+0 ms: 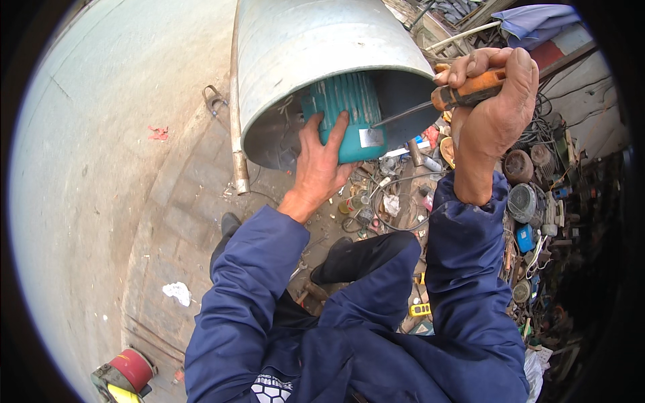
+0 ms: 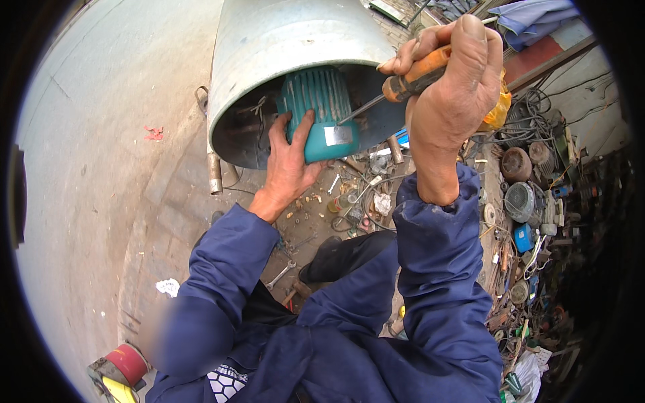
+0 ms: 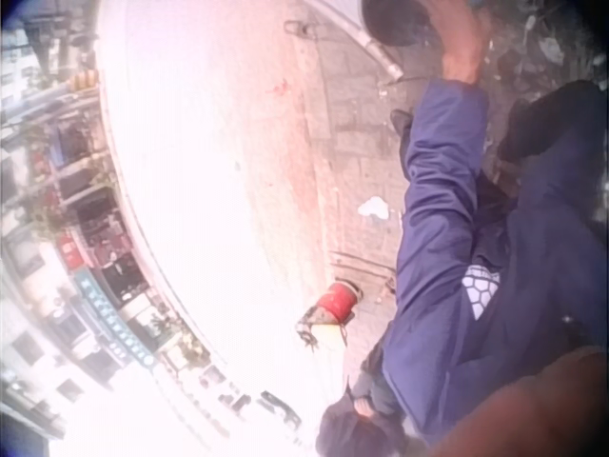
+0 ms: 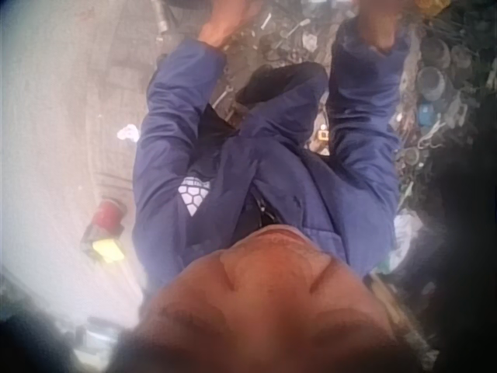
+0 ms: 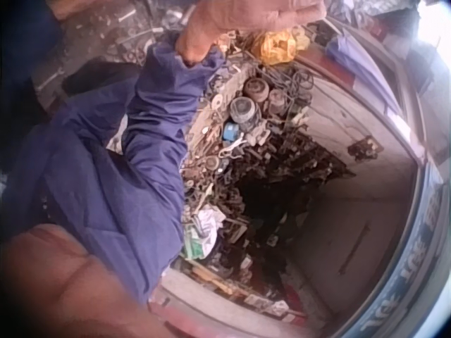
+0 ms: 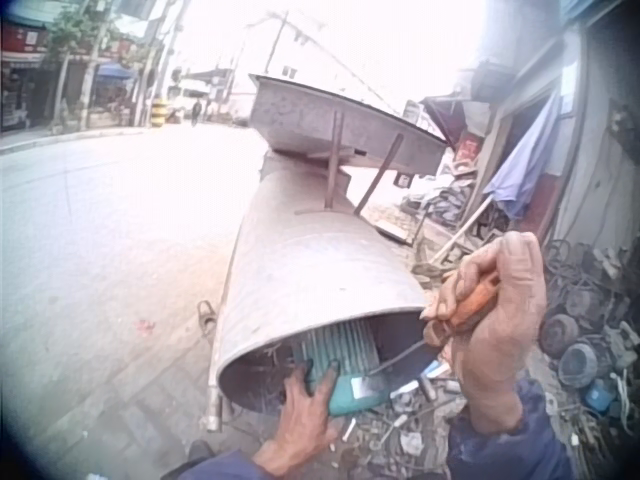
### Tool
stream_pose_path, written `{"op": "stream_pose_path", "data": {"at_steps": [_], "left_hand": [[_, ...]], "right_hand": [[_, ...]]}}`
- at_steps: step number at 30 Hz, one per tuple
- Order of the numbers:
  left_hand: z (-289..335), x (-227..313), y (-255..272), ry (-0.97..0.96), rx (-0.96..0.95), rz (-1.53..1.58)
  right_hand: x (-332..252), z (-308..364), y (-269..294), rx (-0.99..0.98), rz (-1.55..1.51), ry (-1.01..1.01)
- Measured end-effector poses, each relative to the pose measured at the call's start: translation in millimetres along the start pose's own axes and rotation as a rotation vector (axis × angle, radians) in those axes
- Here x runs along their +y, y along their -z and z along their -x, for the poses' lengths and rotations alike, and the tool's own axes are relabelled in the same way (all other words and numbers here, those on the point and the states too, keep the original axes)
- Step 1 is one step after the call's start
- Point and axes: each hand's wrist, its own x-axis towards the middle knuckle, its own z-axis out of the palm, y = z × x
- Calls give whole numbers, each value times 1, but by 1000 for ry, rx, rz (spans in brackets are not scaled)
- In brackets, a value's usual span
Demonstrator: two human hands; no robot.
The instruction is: The person installs a teal electric motor into a large metal cone-shaped housing, then uses a yellow power strip to test the motor. After testing, they remove the motor, inspect its wiring, and reinstall it into the housing.
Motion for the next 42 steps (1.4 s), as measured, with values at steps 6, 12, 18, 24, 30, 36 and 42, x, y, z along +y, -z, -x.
{"op": "stream_pose_path", "data": {"at_steps": [6, 12, 18, 24, 30, 36, 42], "left_hand": [[-7, 5, 0, 57, -10, 2], [-8, 7, 0, 56, -10, 2], [-8, 5, -2, 61, -10, -23], [-12, 6, -4, 87, 3, -32], [-10, 5, -9, 130, -42, -29], [-13, 1, -13, 54, 2, -74], [-12, 2, -13, 85, -18, -52]], "right_hand": [[-5, 1, 4, -113, -167, -57], [-2, -16, 4, -216, -251, -239], [10, -16, 6, -30, -143, -126], [9, -25, -14, 67, -175, -142], [19, -28, -24, 207, -161, -145], [35, -38, -7, 213, -345, -225], [28, -44, 5, -29, -293, -203]]}}
